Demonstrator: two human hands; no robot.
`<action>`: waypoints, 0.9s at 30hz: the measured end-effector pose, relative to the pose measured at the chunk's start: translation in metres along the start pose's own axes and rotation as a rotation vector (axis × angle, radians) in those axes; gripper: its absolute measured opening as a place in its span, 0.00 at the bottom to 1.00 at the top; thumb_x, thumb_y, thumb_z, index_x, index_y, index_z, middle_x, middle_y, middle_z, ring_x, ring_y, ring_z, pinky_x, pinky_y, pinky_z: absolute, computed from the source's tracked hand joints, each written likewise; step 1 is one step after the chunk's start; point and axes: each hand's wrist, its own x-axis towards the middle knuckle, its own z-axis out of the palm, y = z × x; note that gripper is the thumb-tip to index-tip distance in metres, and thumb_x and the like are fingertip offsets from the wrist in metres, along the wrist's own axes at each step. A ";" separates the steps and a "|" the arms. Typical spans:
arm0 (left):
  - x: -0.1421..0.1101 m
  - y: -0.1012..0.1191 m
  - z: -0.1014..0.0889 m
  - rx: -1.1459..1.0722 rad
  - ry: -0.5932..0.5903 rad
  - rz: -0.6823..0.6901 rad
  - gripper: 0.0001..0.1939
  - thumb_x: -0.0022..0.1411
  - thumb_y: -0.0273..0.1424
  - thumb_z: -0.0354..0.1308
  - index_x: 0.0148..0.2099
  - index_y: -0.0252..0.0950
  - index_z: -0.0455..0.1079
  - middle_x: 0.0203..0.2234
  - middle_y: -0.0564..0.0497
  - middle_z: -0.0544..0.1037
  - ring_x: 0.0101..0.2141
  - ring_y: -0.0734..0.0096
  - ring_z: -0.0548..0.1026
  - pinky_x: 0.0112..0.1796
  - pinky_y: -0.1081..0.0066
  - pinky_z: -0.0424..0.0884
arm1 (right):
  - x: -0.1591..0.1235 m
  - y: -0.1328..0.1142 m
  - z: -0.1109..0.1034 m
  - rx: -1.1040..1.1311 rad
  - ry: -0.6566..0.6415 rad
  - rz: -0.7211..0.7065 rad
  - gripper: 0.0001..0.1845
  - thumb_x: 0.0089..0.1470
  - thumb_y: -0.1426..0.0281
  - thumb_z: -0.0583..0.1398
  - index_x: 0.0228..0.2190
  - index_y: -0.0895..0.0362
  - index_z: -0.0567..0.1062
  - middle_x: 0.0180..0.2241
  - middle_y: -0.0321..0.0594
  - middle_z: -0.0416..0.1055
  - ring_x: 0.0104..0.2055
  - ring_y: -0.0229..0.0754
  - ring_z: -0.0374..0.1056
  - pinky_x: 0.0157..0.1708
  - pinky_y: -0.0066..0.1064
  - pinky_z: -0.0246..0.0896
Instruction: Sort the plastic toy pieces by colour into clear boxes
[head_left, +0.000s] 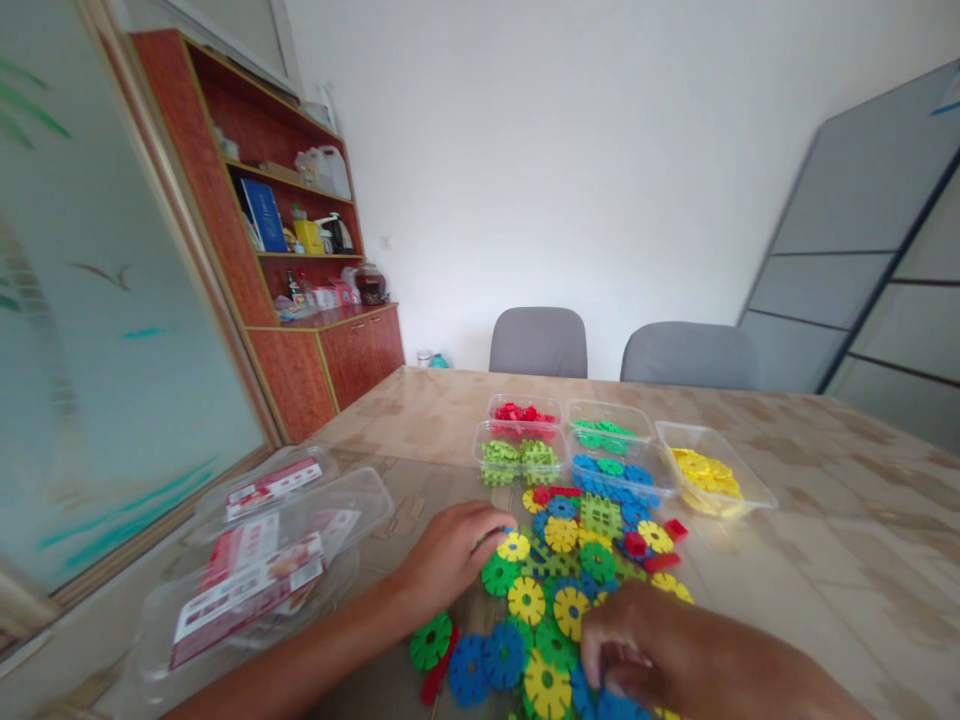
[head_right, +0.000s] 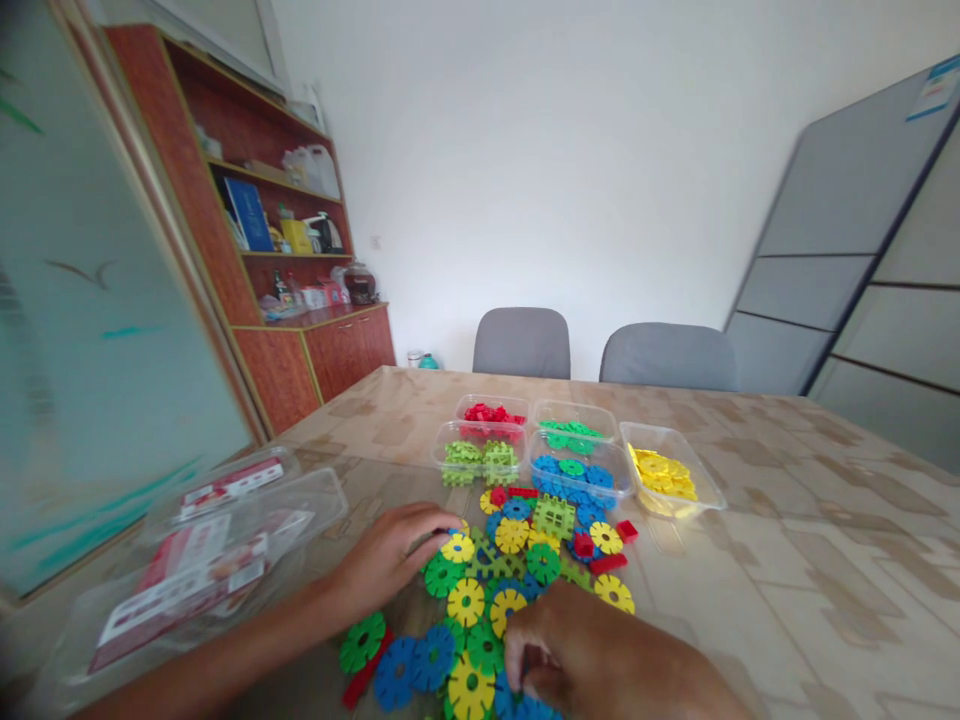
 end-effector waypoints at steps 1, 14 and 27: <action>0.000 0.000 -0.004 -0.036 0.009 -0.020 0.10 0.66 0.29 0.52 0.45 0.39 0.74 0.38 0.50 0.79 0.40 0.64 0.75 0.42 0.71 0.66 | 0.000 -0.002 0.002 -0.036 0.024 0.022 0.18 0.46 0.85 0.55 0.31 0.55 0.78 0.31 0.37 0.76 0.32 0.39 0.70 0.30 0.24 0.60; -0.009 0.010 -0.011 -0.393 -0.262 -0.155 0.06 0.55 0.28 0.60 0.37 0.35 0.77 0.25 0.55 0.75 0.26 0.73 0.70 0.27 0.79 0.61 | 0.000 0.002 0.015 -0.087 0.112 0.084 0.20 0.36 0.79 0.65 0.36 0.53 0.75 0.38 0.38 0.72 0.39 0.45 0.67 0.35 0.30 0.59; -0.024 0.012 -0.037 -0.036 -0.644 -0.021 0.17 0.51 0.29 0.66 0.45 0.43 0.72 0.33 0.56 0.75 0.32 0.71 0.72 0.29 0.78 0.61 | -0.003 0.036 -0.015 0.144 0.103 0.126 0.06 0.43 0.77 0.60 0.29 0.58 0.72 0.24 0.30 0.68 0.27 0.35 0.65 0.23 0.22 0.52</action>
